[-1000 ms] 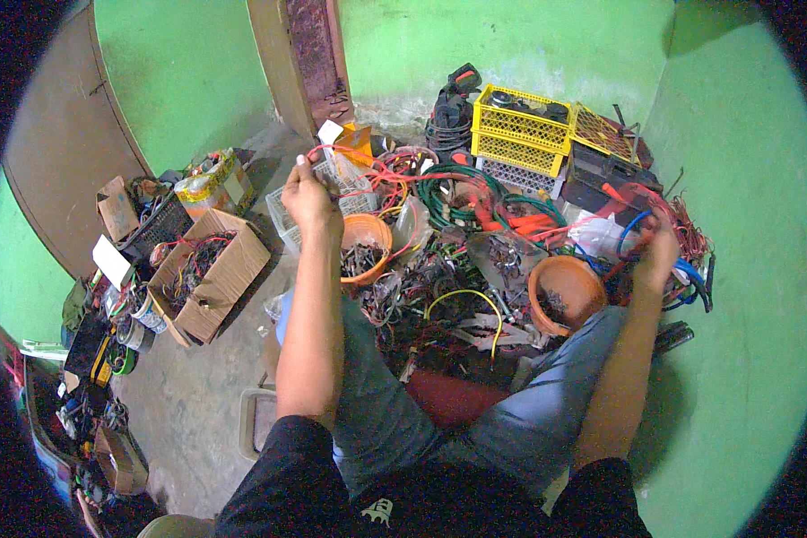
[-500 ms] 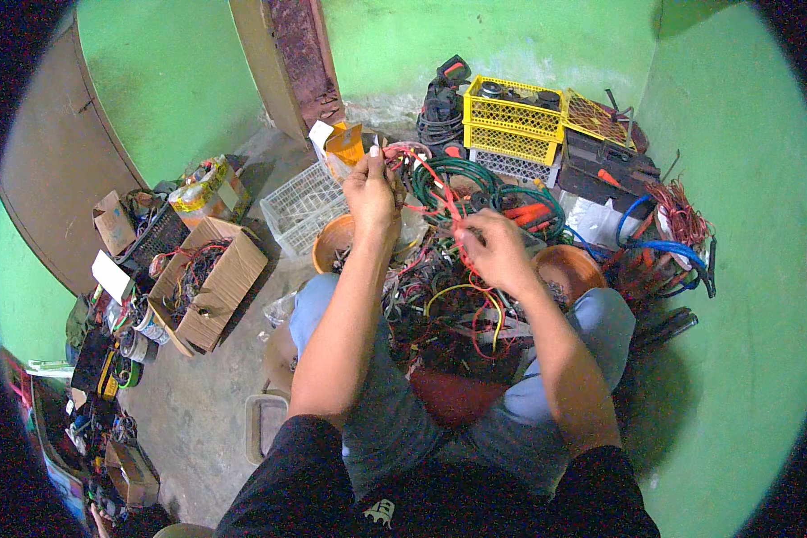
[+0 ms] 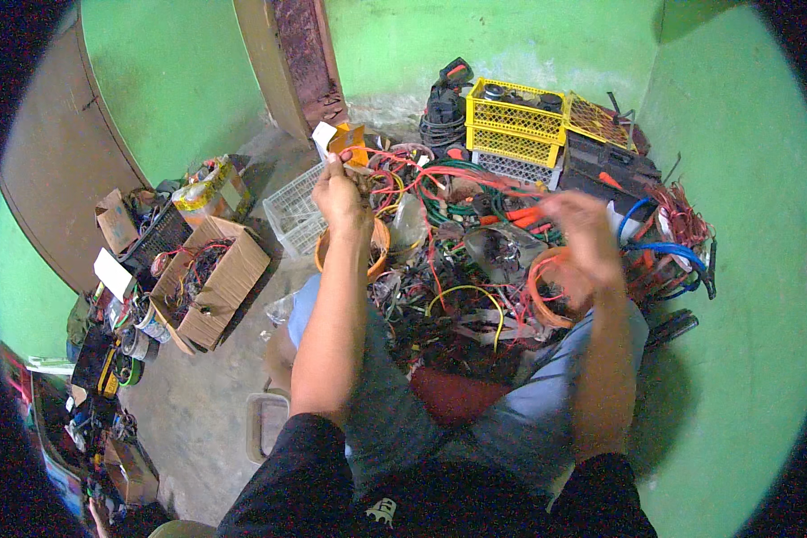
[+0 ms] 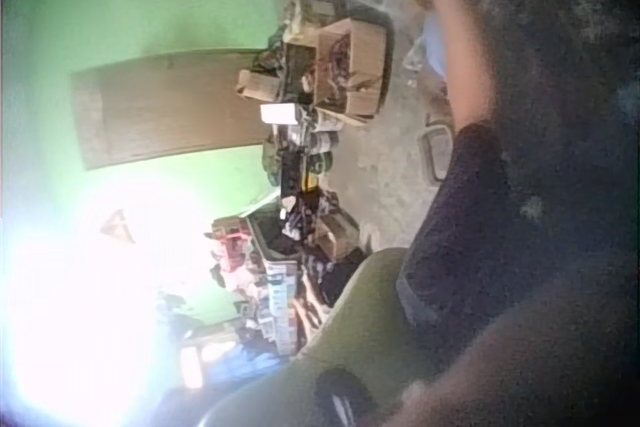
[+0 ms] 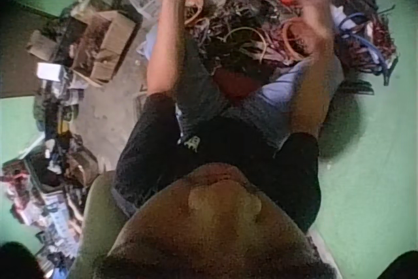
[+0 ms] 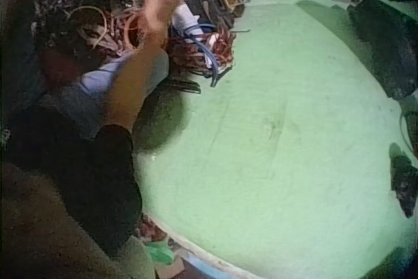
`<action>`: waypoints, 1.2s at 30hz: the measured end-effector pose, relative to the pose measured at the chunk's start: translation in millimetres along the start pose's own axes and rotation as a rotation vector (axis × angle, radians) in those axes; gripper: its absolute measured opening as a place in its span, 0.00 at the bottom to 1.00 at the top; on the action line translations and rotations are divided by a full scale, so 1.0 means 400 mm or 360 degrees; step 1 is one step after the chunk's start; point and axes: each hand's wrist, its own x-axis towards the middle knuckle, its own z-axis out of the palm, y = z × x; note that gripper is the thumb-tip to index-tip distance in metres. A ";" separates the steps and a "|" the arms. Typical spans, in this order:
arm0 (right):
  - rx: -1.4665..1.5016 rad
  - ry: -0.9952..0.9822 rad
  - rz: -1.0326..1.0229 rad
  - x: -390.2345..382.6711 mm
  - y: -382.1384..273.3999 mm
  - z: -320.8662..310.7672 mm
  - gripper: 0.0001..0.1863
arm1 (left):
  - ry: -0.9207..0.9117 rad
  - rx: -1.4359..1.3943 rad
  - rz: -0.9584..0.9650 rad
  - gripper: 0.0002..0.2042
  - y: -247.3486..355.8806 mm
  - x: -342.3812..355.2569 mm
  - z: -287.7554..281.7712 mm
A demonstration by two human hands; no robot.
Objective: The person sits cross-legged on the floor and sorts through a large pile of tangled electrical wires. They repeatedly pick up individual wires, untangle them, and place them into separate piles or containers.
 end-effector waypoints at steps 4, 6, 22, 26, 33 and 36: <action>0.0013 0.1104 -0.0144 -0.004 0.028 -0.208 0.12 | -0.0004 0.0149 0.0048 0.14 -0.006 -0.019 0.020; 0.0406 0.1490 -0.0086 -0.017 0.043 -0.236 0.13 | 0.0012 0.0129 0.0032 0.14 -0.010 -0.020 0.020; -0.0367 0.1537 -0.0164 -0.118 0.211 -0.468 0.16 | 0.0076 0.0042 -0.0016 0.15 -0.050 -0.003 0.034; -0.0687 0.0920 -0.0192 -0.064 0.123 -0.194 0.14 | -0.0034 0.0080 -0.0101 0.15 -0.074 -0.055 0.090; -0.0629 0.0323 -0.0521 -0.067 -0.036 0.188 0.28 | -0.0214 0.0081 -0.0239 0.14 -0.163 -0.133 0.151; -0.0764 0.0330 -0.0514 -0.039 -0.012 0.176 0.28 | -0.0432 -0.0012 -0.0349 0.12 -0.185 -0.151 0.179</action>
